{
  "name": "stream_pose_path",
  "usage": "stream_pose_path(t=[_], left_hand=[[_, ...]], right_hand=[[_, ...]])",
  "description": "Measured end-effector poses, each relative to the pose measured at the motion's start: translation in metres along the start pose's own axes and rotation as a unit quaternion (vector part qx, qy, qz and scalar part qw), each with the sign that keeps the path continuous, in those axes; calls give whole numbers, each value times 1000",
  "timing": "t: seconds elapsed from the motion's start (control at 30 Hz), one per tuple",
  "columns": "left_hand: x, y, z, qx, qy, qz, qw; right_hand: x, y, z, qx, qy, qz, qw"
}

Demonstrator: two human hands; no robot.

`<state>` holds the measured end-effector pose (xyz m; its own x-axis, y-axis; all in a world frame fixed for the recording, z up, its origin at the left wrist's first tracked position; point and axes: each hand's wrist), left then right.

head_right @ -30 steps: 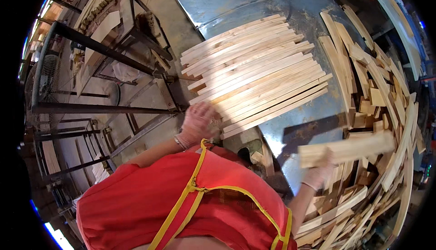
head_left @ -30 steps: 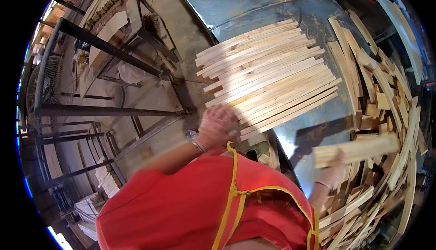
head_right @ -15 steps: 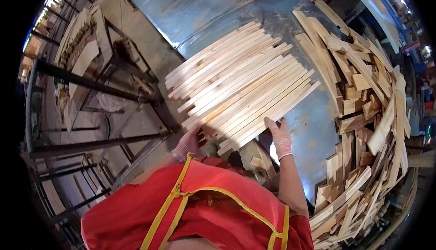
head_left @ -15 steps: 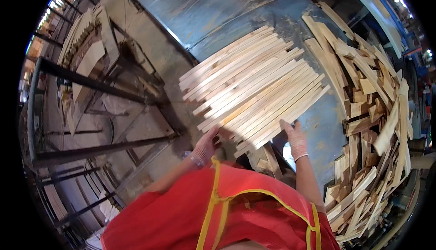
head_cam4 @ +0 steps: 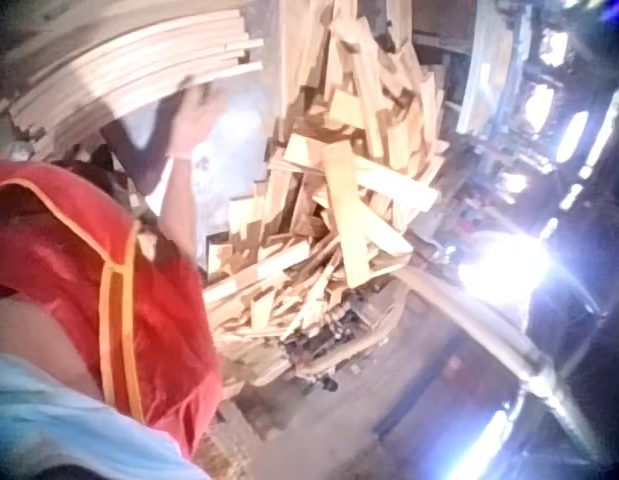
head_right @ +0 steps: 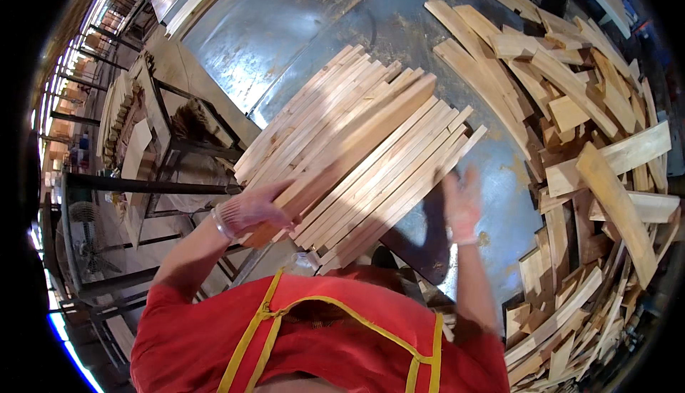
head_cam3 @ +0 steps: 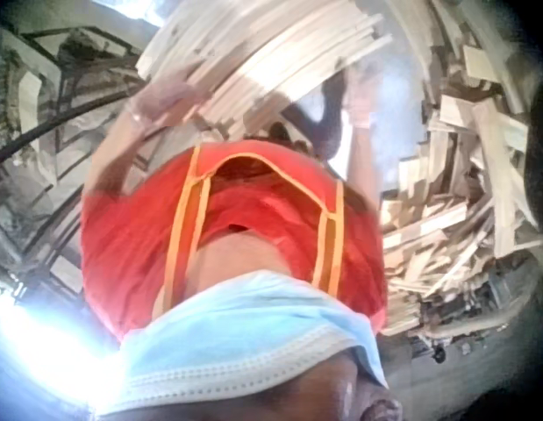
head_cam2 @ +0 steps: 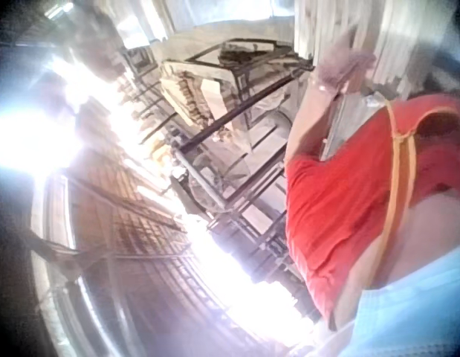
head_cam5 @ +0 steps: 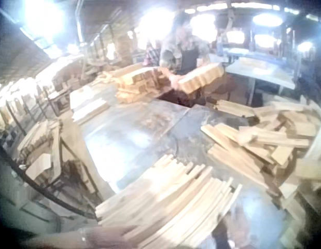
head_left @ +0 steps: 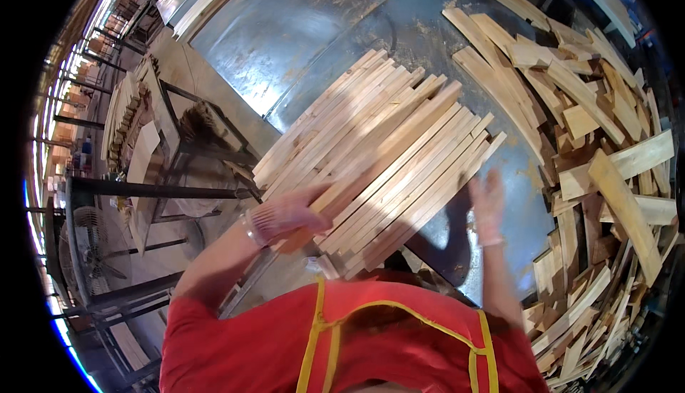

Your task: The person sorts wooden planks on a metal table in a workshop. They pick up planks from a disorganized pile, inspect them, and place them into a neat stack. The person occasionally moves the stack to make room for more planks.

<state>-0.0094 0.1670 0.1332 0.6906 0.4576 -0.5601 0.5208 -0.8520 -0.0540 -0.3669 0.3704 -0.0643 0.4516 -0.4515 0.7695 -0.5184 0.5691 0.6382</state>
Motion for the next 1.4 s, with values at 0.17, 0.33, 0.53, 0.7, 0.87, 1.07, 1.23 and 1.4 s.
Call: stream_pose_path(t=[0.17, 0.33, 0.53, 0.7, 0.87, 1.07, 1.23, 1.4], left_hand=[[31, 31, -6, -38, -7, 43, 998], [61, 64, 11, -125, -43, 76, 988], [21, -50, 88, -345, -211, 544, 735], [-13, -132, 137, -303, -153, 507, 792], [-32, -113, 148, -260, -201, 372, 868], [-93, 34, 127, -14, -363, 81, 928], [-77, 126, 99, -79, -254, 86, 960], [-27, 176, 157, -270, -101, 334, 897]], right_hand=[[33, 43, 141, 75, 168, -180, 966], [49, 23, 192, 196, 156, -199, 948], [89, 40, 210, 381, -22, -116, 917], [119, 69, 170, 354, 102, 41, 929], [96, 92, 49, 39, 82, 232, 968], [54, 0, -77, 290, -256, 304, 870], [64, -61, -86, 261, -223, 257, 903], [46, -87, -82, 265, -108, 172, 943]])
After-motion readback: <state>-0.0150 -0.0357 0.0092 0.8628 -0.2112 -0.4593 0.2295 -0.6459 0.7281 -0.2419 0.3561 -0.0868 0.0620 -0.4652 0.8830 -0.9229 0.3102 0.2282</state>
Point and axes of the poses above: each hand's wrist, its own z-axis towards the middle knuckle, its own y-axis out of the back of the hand, x = y × z, and after that the axes turned 9 degrees about y, right-handed
